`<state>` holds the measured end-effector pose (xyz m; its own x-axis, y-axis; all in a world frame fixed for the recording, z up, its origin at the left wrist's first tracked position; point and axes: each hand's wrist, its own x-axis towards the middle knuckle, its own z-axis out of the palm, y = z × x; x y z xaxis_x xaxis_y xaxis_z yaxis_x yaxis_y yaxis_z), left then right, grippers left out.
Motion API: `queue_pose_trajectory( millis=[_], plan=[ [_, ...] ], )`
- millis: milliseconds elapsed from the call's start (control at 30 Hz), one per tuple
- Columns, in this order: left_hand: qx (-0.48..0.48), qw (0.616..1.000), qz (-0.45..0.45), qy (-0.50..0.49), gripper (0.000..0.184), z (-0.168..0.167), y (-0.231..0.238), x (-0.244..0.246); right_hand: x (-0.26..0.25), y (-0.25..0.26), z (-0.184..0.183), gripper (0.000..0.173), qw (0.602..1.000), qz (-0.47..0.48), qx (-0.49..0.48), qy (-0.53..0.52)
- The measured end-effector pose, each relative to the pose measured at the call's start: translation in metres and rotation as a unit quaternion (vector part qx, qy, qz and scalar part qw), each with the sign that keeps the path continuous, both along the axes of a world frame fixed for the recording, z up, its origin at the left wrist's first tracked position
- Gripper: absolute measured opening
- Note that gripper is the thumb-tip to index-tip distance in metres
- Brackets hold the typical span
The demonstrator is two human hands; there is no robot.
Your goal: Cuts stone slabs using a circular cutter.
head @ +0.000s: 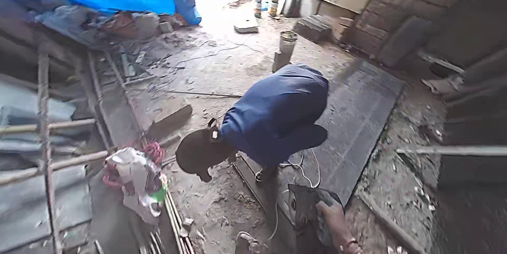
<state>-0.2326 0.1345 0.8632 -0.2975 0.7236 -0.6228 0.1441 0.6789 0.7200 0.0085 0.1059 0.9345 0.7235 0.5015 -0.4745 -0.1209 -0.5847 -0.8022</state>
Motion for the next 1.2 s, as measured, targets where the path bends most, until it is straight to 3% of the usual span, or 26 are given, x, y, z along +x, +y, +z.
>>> queue_pose_trajectory(
  millis=[100, 267, 333, 433, 567, 700, 767, 867, 967, 1000, 1067, 1133, 1200],
  plan=[
    [0.086, 0.995, -0.034, 0.034, 0.047, -0.010, 0.001, 0.017, 0.024, -0.020, 0.016, 0.028, 0.995, -0.087, 0.040, 0.022],
    [0.117, 0.982, -0.133, 0.063, 0.045, 0.035, 0.031, 0.063, 0.095, -0.046, 0.036, 0.011, 0.960, -0.254, 0.103, 0.053],
    [0.168, 0.973, -0.137, 0.079, 0.045, 0.031, 0.043, 0.088, 0.134, -0.056, 0.041, 0.015, 0.939, -0.314, 0.121, 0.068],
    [0.266, 0.952, -0.145, 0.037, 0.041, 0.024, 0.044, 0.130, 0.194, -0.075, 0.054, 0.021, 0.900, -0.395, 0.162, 0.088],
    [0.341, 0.923, -0.182, -0.003, 0.036, 0.043, 0.053, 0.214, 0.279, -0.089, 0.058, 0.022, 0.855, -0.470, 0.200, 0.091],
    [0.376, 0.905, -0.197, -0.014, 0.041, 0.100, 0.052, 0.310, 0.343, -0.110, 0.079, 0.023, 0.819, -0.526, 0.213, 0.086],
    [0.408, 0.887, -0.202, -0.074, 0.042, 0.121, 0.056, 0.344, 0.364, -0.124, 0.099, 0.020, 0.796, -0.551, 0.234, 0.092],
    [0.468, 0.840, -0.225, -0.158, 0.036, 0.164, 0.084, 0.390, 0.392, -0.137, 0.124, 0.021, 0.763, -0.556, 0.311, 0.107],
    [0.535, 0.780, -0.249, -0.206, 0.029, 0.204, 0.120, 0.424, 0.410, -0.129, 0.165, 0.023, 0.707, -0.649, 0.257, 0.116],
    [0.560, 0.758, -0.251, -0.220, 0.030, 0.214, 0.135, 0.437, 0.415, -0.127, 0.174, 0.026, 0.696, -0.650, 0.283, 0.110],
    [0.603, 0.721, -0.240, -0.243, 0.032, 0.230, 0.160, 0.465, 0.426, -0.128, 0.183, 0.027, 0.704, -0.591, 0.380, 0.102],
    [0.614, 0.711, -0.223, -0.260, 0.033, 0.238, 0.175, 0.490, 0.439, -0.109, 0.210, 0.030, 0.705, -0.620, 0.332, 0.089],
    [0.608, 0.716, -0.212, -0.270, 0.032, 0.239, 0.186, 0.517, 0.459, -0.121, 0.202, 0.034, 0.718, -0.589, 0.358, 0.092]
  ],
)
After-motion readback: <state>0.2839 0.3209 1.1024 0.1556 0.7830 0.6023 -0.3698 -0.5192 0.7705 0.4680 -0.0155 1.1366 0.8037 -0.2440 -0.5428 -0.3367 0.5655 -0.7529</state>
